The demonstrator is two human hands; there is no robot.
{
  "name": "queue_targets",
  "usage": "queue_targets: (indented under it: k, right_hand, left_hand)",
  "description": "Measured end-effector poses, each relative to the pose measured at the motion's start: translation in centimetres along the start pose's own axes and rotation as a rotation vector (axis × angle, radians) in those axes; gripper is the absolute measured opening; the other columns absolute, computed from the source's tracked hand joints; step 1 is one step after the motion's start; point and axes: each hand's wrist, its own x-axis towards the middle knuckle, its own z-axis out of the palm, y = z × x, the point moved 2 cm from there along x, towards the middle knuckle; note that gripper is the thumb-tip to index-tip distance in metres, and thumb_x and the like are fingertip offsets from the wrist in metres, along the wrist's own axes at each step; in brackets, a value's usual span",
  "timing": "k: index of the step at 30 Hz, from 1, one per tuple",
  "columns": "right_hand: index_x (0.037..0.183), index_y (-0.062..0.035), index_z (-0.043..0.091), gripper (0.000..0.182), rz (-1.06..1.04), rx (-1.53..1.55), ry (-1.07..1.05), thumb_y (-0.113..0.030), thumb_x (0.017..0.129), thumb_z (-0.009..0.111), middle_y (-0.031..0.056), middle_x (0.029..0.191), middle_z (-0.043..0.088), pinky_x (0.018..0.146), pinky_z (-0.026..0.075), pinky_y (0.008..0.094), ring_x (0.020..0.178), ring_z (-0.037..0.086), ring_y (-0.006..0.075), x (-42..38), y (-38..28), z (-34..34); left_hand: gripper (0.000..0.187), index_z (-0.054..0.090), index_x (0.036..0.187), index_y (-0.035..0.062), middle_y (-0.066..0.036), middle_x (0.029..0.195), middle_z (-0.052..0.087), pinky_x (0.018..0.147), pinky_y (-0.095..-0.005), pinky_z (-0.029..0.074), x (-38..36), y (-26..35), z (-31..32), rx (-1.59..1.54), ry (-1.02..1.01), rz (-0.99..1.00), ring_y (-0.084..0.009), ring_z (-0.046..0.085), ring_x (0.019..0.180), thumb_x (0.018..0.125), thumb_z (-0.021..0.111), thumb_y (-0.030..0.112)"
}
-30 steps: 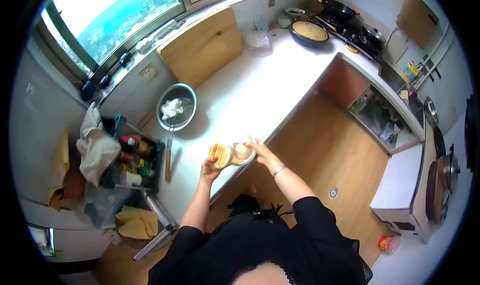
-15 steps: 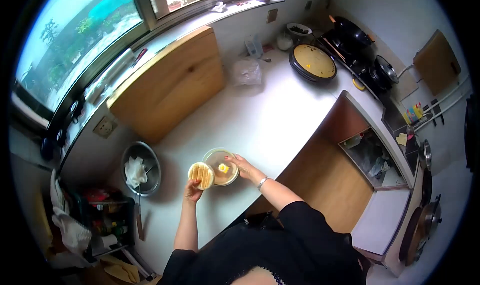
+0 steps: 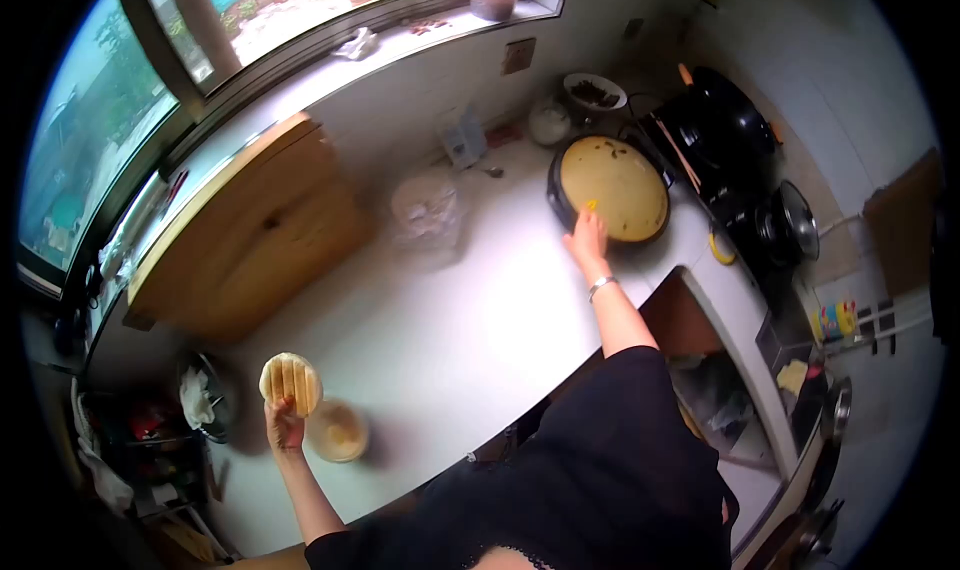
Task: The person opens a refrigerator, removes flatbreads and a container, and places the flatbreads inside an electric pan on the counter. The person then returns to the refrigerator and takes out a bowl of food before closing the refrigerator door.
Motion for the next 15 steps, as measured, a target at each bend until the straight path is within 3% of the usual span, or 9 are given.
queue_targets:
  k: [1,3,5,9,10,11,13,14,15]
  right_hand:
    - [0.112,-0.0087,0.045,0.054,-0.055,0.032,-0.030,-0.017,0.065,0.068,0.0143,0.114,0.047,0.086,0.039,0.0383,0.101,0.047,0.0317,0.5,0.5,-0.2]
    - [0.088,-0.0077,0.055,0.026,-0.252,-0.048,-0.156,-0.021,0.067,0.063,0.0163,0.074,0.060,0.076,0.043,0.0418,0.078,0.056,0.0364,1.8,1.7,1.1]
    - [0.082,-0.0037,0.057,0.024,-0.350,0.051,-0.089,-0.022,0.067,0.061,0.0192,0.073,0.060,0.070,0.045,0.0433,0.074,0.057,0.0370,1.5,2.0,-0.2]
    - [0.080,-0.0007,0.056,0.023,-0.401,0.202,-0.170,-0.020,0.067,0.059,0.0199,0.075,0.059,0.069,0.045,0.0425,0.075,0.057,0.0362,3.1,2.5,-6.3]
    - [0.083,0.0007,0.057,0.025,-0.350,0.280,-0.200,-0.019,0.068,0.059,0.0207,0.076,0.059,0.069,0.046,0.0407,0.075,0.057,0.0361,3.8,2.4,-9.3]
    - [0.078,-0.0018,0.058,0.020,-0.352,0.463,-0.122,-0.017,0.066,0.057,0.0199,0.073,0.059,0.067,0.046,0.0423,0.073,0.058,0.0358,4.7,3.0,-11.1]
    - [0.082,0.0001,0.060,0.025,-0.386,0.541,-0.182,-0.019,0.066,0.058,0.0213,0.073,0.059,0.065,0.047,0.0396,0.071,0.058,0.0358,7.3,3.9,-15.8]
    - [0.084,0.0006,0.060,0.028,-0.397,0.558,-0.226,-0.020,0.065,0.060,0.0199,0.069,0.059,0.061,0.048,0.0363,0.066,0.060,0.0324,8.6,4.5,-18.0]
    - [0.082,0.0013,0.060,0.026,-0.341,0.588,-0.306,-0.019,0.066,0.061,0.0159,0.062,0.059,0.054,0.047,0.0306,0.057,0.061,0.0226,9.9,5.2,-19.2]
  left_hand:
    - [0.030,0.055,0.101,0.0036,-0.007,0.096,0.059,0.089,-0.0375,0.041,-0.6,-1.9,1.7,-0.008,0.043,-0.059,-0.0191,0.055,0.093,0.072,0.058,0.009]
    - [0.025,0.058,0.096,0.0054,-0.007,0.094,0.060,0.088,-0.0386,0.040,1.7,-8.4,1.7,-0.077,0.090,-0.137,-0.0194,0.055,0.095,0.072,0.059,0.010]
    - [0.038,0.052,0.109,0.0041,-0.008,0.104,0.057,0.091,-0.0384,0.040,4.1,-12.9,13.0,-0.045,0.004,-0.271,-0.0205,0.052,0.100,0.071,0.057,0.005]
    - [0.048,0.041,0.118,0.0001,-0.012,0.112,0.051,0.091,-0.0395,0.041,8.7,-22.8,25.7,0.000,-0.064,-0.446,-0.0246,0.051,0.103,0.071,0.054,-0.001]
    - [0.043,0.044,0.113,0.0008,-0.010,0.107,0.053,0.087,-0.0365,0.044,9.9,-25.0,28.8,0.028,-0.115,-0.428,-0.0210,0.054,0.096,0.071,0.054,-0.002]
    - [0.050,0.040,0.117,0.0034,-0.011,0.109,0.052,0.084,-0.0375,0.046,11.0,-26.6,32.3,0.080,-0.167,-0.442,-0.0214,0.055,0.095,0.070,0.055,-0.003]
    - [0.073,0.023,0.127,0.0177,-0.010,0.109,0.048,0.073,-0.0420,0.050,13.1,-30.8,37.1,0.216,-0.110,-0.447,-0.0223,0.055,0.092,0.067,0.058,-0.006]
    - [0.076,0.021,0.128,0.0199,-0.011,0.106,0.049,0.069,-0.0394,0.052,14.1,-32.4,39.5,0.291,-0.116,-0.459,-0.0223,0.056,0.088,0.067,0.059,-0.005]
    - [0.069,0.026,0.125,0.0179,-0.011,0.105,0.049,0.063,-0.0352,0.053,14.5,-33.2,42.5,0.318,-0.136,-0.433,-0.0229,0.057,0.085,0.067,0.059,-0.003]
